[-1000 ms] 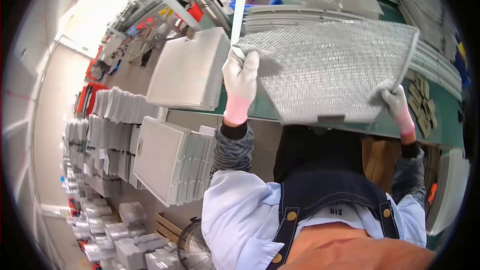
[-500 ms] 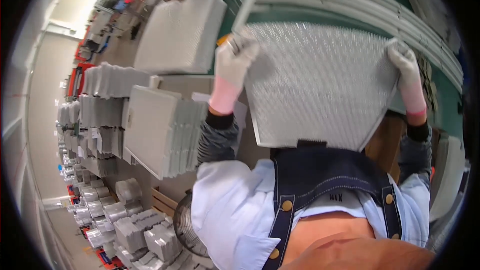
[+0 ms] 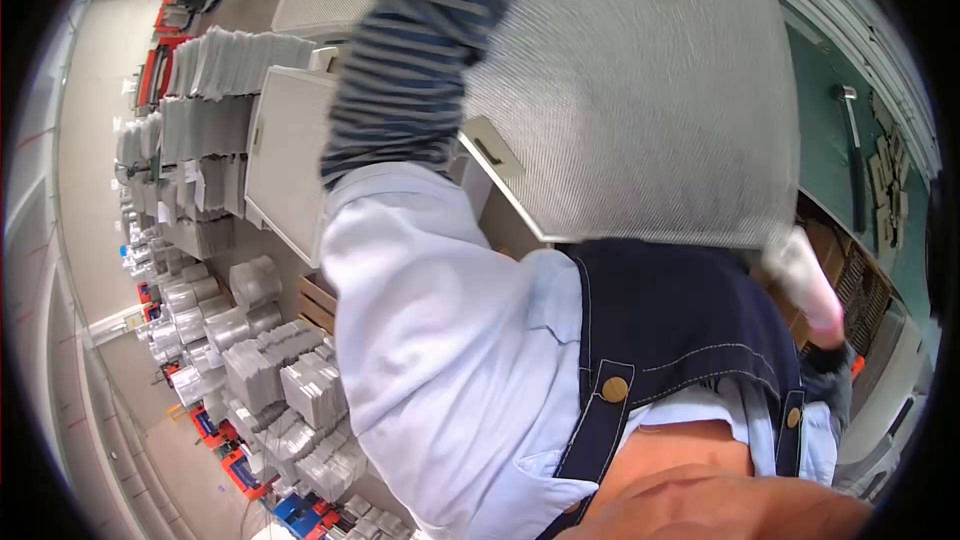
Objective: Assembling the metal frames for mesh filters using a hammer and electric screwdriver.
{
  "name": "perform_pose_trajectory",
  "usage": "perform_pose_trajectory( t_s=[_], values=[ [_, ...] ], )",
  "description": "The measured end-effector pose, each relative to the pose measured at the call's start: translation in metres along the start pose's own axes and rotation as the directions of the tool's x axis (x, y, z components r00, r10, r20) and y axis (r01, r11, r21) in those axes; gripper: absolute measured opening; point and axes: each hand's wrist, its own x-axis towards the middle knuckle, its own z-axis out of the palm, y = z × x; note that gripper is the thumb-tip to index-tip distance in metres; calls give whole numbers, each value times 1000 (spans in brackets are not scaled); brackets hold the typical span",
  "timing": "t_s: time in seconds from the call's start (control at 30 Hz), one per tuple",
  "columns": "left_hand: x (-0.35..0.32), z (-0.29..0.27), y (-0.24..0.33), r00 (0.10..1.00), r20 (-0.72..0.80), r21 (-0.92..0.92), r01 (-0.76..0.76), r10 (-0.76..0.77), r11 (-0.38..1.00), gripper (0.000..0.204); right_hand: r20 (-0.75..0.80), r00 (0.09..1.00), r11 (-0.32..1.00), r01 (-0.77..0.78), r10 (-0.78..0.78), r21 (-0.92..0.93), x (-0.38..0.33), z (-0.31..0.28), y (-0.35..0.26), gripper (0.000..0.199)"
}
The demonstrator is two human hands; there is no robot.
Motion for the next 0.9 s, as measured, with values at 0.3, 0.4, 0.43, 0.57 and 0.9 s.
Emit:
perform_pose_trajectory(
  t_s=[0.3,0.4,0.43,0.57,0.9],
  values=[
    [145,175,13,907,404,-345,269,-117,899,44,-344,748,604,95,-568,-791,16,-84,-152,53],
    [134,153,31,921,359,3,162,-152,987,44,-299,875,838,191,-382,-511,30,-110,-145,54],
    [115,134,45,918,321,55,228,-233,972,44,-282,667,694,497,-690,-521,44,-103,-132,52],
    [-1,114,12,841,-531,417,154,103,896,48,-248,826,797,339,-507,-501,33,-106,-148,46],
    [-141,95,-7,524,-27,-597,675,-852,434,54,-274,856,858,306,-438,-413,61,-128,-129,46]
  ],
)
